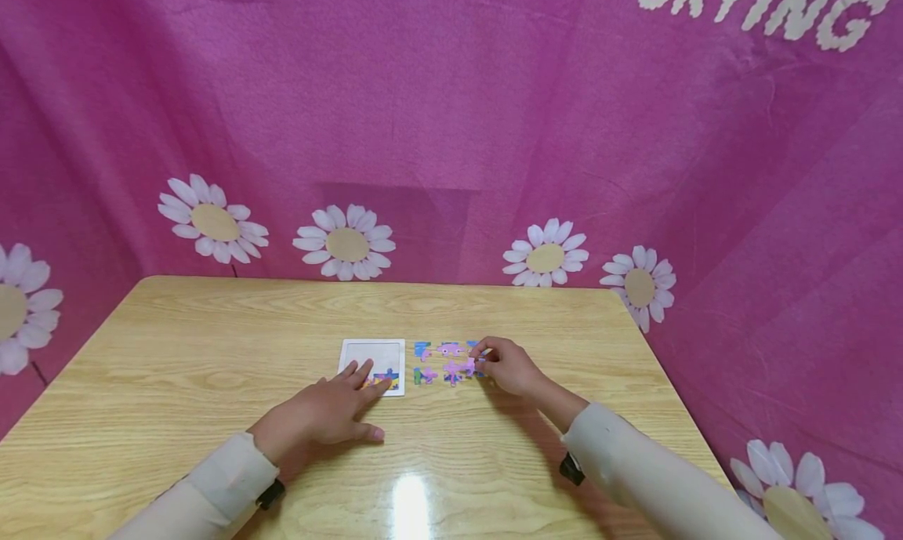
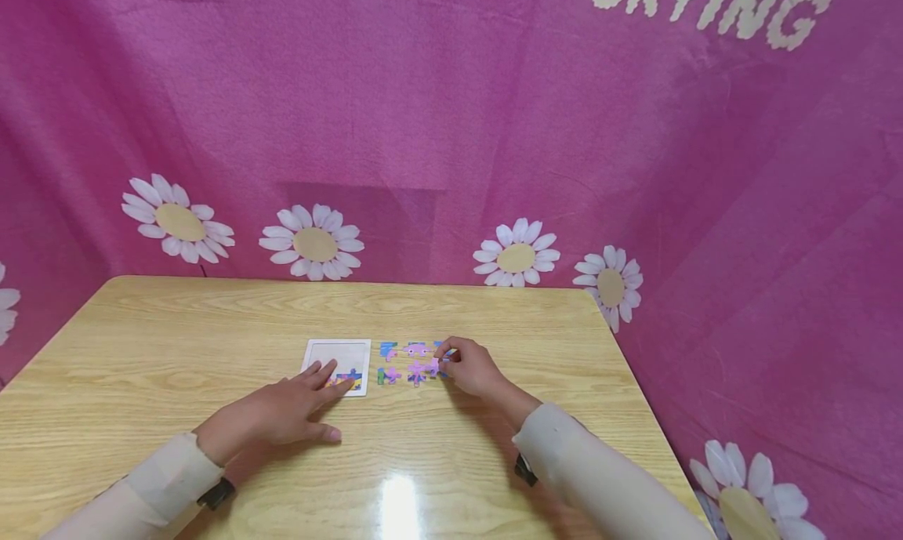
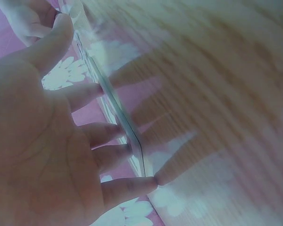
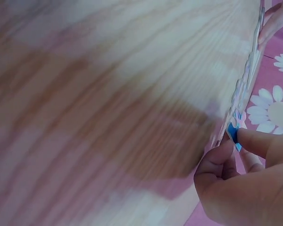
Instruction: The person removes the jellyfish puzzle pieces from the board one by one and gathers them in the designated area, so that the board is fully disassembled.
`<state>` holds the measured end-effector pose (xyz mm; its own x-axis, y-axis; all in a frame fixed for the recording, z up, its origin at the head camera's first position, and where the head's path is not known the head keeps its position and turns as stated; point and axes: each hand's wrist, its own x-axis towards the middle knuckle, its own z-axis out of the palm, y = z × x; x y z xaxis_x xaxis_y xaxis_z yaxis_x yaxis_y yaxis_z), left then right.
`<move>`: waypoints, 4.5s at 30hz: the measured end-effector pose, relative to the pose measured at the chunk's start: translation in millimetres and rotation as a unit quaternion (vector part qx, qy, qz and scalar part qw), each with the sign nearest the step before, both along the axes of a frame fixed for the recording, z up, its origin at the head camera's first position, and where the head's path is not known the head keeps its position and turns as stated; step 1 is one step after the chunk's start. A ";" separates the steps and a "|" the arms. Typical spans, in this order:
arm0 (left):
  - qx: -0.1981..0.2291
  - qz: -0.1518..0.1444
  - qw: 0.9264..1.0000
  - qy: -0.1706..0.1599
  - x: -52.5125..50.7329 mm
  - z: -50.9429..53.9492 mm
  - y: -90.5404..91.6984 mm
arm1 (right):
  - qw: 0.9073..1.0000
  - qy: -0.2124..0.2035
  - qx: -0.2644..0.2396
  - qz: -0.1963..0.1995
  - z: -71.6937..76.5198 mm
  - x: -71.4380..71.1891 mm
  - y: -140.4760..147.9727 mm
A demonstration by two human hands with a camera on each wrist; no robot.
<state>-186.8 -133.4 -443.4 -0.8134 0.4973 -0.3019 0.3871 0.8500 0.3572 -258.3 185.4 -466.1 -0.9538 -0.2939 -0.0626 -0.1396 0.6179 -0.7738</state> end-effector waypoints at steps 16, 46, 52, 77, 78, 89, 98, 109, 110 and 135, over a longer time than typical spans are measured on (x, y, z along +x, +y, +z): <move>0.004 -0.007 1.000 0.007 -1.8 -2.2 -0.8 | 0.996 0.057 0.066 -0.007 -8.0 8.1 0.6; -0.001 0.006 1.000 0.009 -3.2 -6.5 -2.2 | 0.998 0.044 0.053 -0.011 -12.2 6.0 1.6; 0.008 0.008 1.000 0.001 -0.2 -5.4 -7.8 | 0.998 0.039 0.046 -0.015 -12.5 5.0 2.6; 0.042 0.020 0.999 0.012 22.0 -8.4 -54.6 | 1.000 0.013 0.017 -0.018 -3.0 3.0 -0.6; 0.043 0.018 0.999 0.015 22.5 -7.9 -54.8 | 1.000 0.014 0.017 -0.018 -1.3 3.2 -2.0; 0.046 0.011 0.999 0.022 26.2 -1.4 -54.2 | 0.999 0.030 0.000 0.017 9.9 0.7 -30.7; 0.043 0.011 0.999 0.028 25.1 -6.3 -55.0 | 0.999 0.023 -0.012 0.044 15.2 2.7 -61.9; 0.041 0.013 0.999 0.026 23.8 -7.0 -53.7 | 0.996 0.017 -0.021 0.081 20.1 7.8 -101.6; 0.040 0.012 0.999 0.027 23.7 -6.9 -53.6 | 0.996 0.014 -0.022 0.084 19.8 8.3 -105.4; 0.052 -0.011 0.996 0.066 23.7 -8.2 -55.1 | 0.994 -0.010 -0.037 0.100 -2.4 16.9 -169.8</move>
